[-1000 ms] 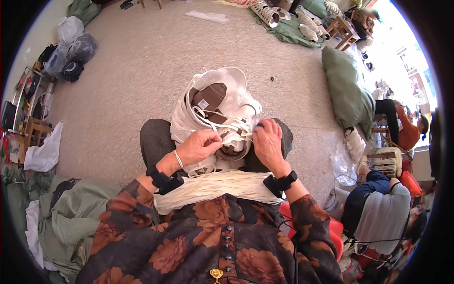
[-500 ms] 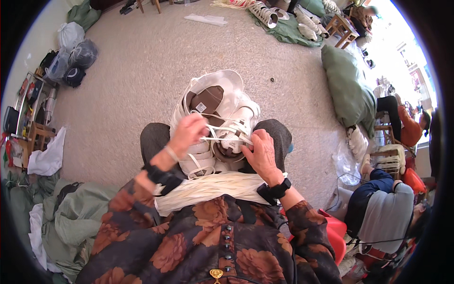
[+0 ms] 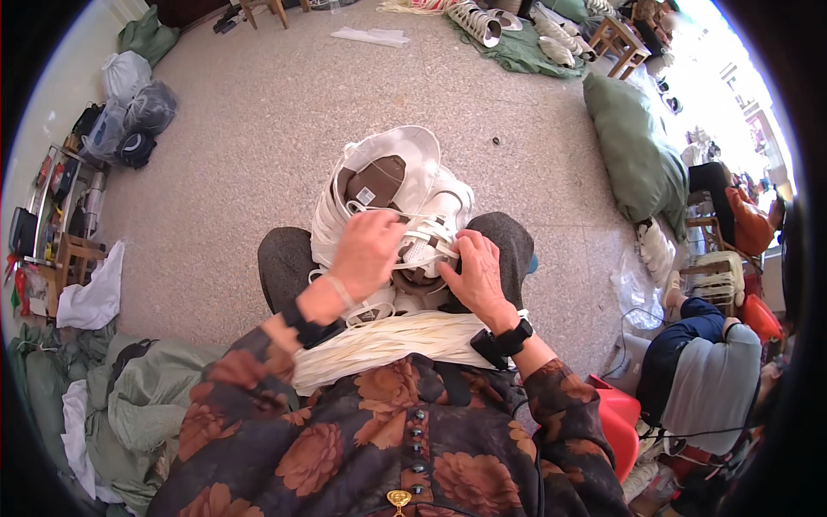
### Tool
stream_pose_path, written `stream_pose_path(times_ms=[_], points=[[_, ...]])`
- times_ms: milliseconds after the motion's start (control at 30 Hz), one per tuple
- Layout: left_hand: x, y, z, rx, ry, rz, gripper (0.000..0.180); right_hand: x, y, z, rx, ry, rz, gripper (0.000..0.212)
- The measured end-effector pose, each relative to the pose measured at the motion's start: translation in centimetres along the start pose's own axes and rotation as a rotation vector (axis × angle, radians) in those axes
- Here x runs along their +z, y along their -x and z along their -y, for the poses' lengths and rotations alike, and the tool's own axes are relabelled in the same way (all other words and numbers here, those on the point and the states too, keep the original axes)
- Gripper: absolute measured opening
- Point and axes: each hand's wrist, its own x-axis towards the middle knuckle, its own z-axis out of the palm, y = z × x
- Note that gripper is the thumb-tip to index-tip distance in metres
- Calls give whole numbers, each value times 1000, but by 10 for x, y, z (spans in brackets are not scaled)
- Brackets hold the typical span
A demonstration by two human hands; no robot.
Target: Lacing white athletic shoes while sitting on the floor.
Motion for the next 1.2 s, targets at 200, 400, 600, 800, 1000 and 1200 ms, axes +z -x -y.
stream_pose_path(times_ms=[200,400,600,800,1000,1200], points=[[45,-12,26,31,-215,180,16,-1,-3,10,21,-74,-101,37],[7,-20,14,81,7,178,17,14,-42,23,-210,-110,-31,30],[-22,-11,25,-172,233,101,13,22,-39,-10,200,-387,-271,6],[29,1,31,-222,441,82,15,-28,-30,-34,580,-833,-427,17],[47,-3,34,-258,360,124,14,-33,-17,-49,680,-868,-503,18],[36,-14,20,-274,128,168,12,-33,-12,-58,702,-895,-494,16]])
